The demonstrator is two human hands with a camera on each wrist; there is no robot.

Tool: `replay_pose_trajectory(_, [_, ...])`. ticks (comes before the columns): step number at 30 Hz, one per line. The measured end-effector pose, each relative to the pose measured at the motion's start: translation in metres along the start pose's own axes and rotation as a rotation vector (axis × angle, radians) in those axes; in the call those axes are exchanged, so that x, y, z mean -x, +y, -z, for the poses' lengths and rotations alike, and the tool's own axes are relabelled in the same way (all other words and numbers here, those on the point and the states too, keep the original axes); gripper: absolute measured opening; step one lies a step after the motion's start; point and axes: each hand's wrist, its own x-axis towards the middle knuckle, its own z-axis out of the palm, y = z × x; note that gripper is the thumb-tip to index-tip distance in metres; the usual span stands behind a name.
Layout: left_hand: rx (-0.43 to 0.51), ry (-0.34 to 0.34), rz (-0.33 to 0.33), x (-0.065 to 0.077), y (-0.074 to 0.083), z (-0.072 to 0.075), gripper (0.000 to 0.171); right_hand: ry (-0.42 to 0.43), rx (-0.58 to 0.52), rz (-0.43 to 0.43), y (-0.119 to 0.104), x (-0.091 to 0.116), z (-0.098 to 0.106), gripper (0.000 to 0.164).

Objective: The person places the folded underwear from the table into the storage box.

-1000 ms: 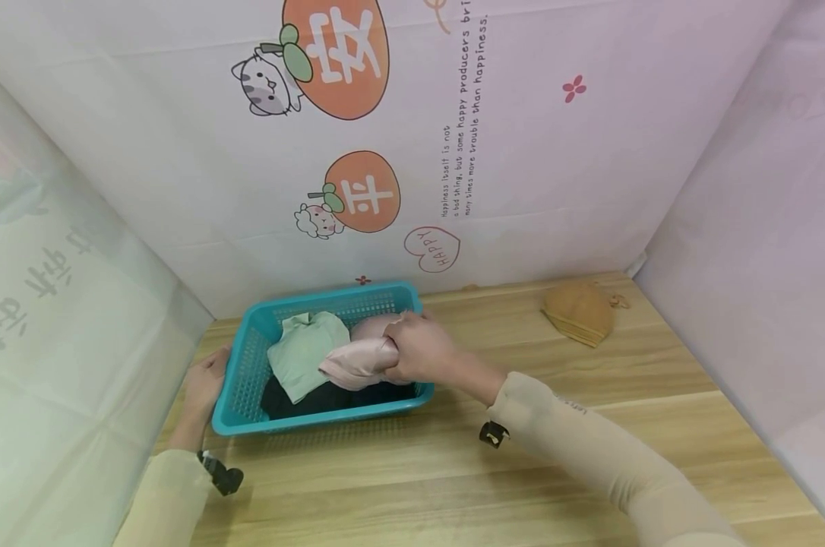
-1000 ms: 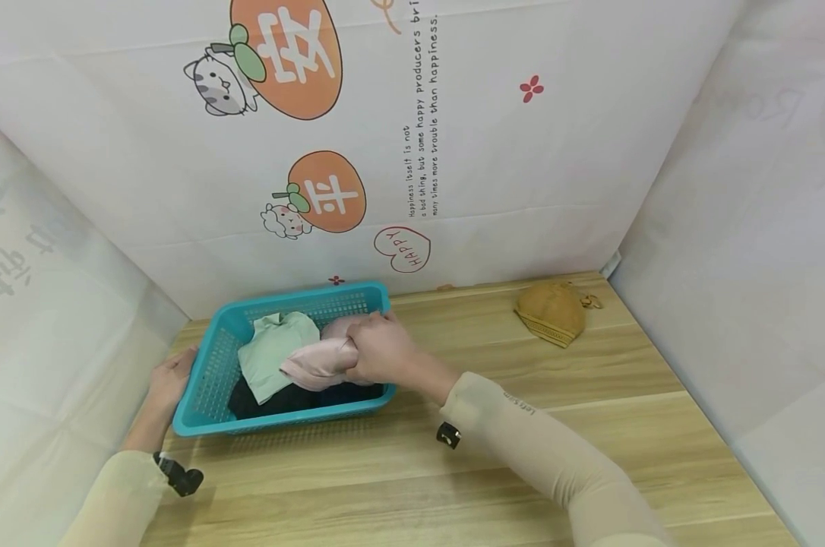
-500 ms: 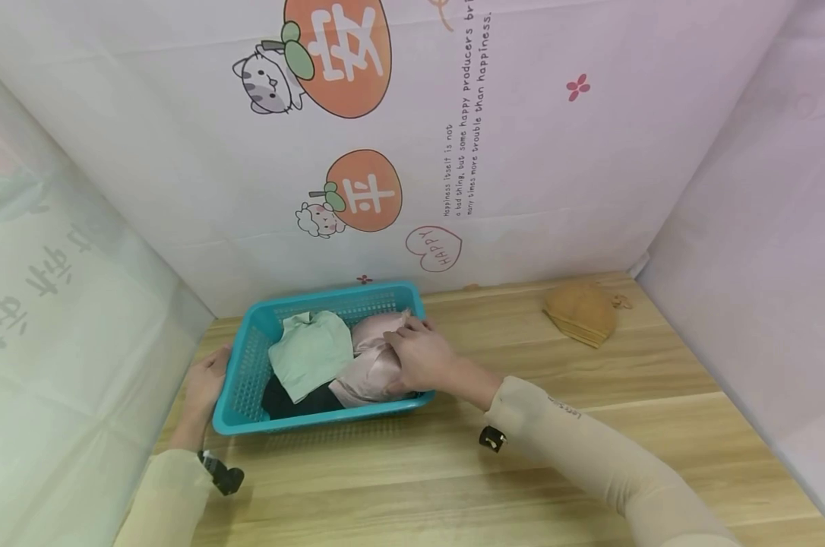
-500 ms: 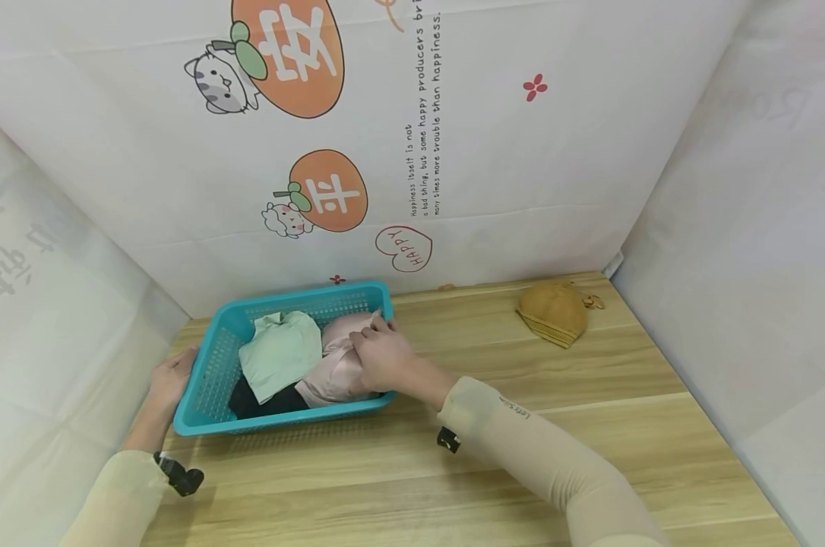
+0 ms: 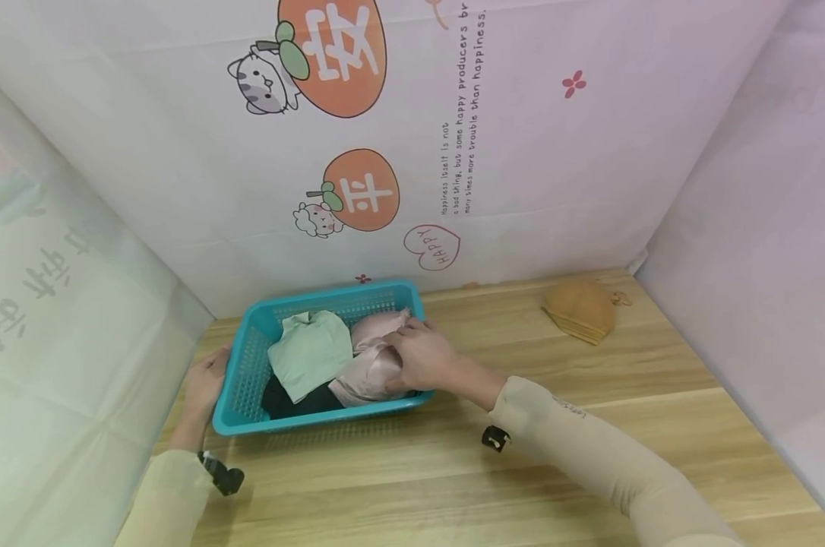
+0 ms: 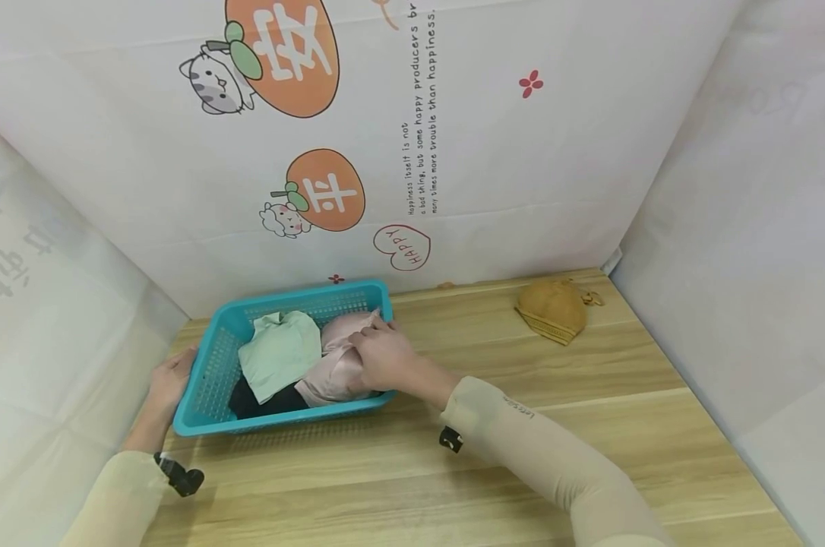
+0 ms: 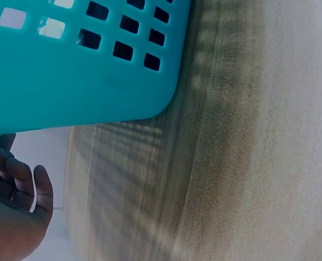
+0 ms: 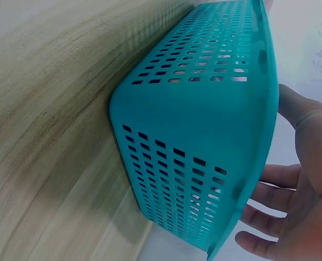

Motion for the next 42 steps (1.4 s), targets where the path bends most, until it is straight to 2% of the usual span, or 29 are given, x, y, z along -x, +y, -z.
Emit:
replay_pose_trajectory(7, [0.001,0.005,-0.002,-0.001,0.0,0.0,0.083,0.028,-0.059,0.008,0.007,0.003,0.006,0.063])
replay_pose_trajectory(11, [-0.006,0.004,-0.008,-0.002,0.0,-0.001,0.085,0.036,-0.082,0.007,0.011,0.006,0.009,0.064])
replay_pose_trajectory(16, [-0.012,0.011,-0.019,-0.003,-0.001,-0.002,0.085,0.028,-0.063,-0.018,0.016,0.007,0.009,0.068])
replay_pose_trajectory(21, [-0.024,0.022,0.003,-0.003,-0.002,-0.002,0.088,0.015,-0.073,-0.052,0.021,0.009,0.013,0.069])
replay_pose_trajectory(32, [-0.034,0.027,0.005,0.001,-0.001,-0.002,0.087,0.087,-0.103,-0.045,0.034,0.016,0.018,0.062])
replay_pose_trajectory(38, [-0.041,0.031,-0.016,0.001,-0.002,-0.002,0.083,0.109,-0.076,-0.057,0.039,0.019,0.02,0.061])
replay_pose_trajectory(42, [-0.043,0.031,-0.018,0.001,-0.001,-0.002,0.083,0.115,-0.1,-0.069,0.042,0.022,0.023,0.058])
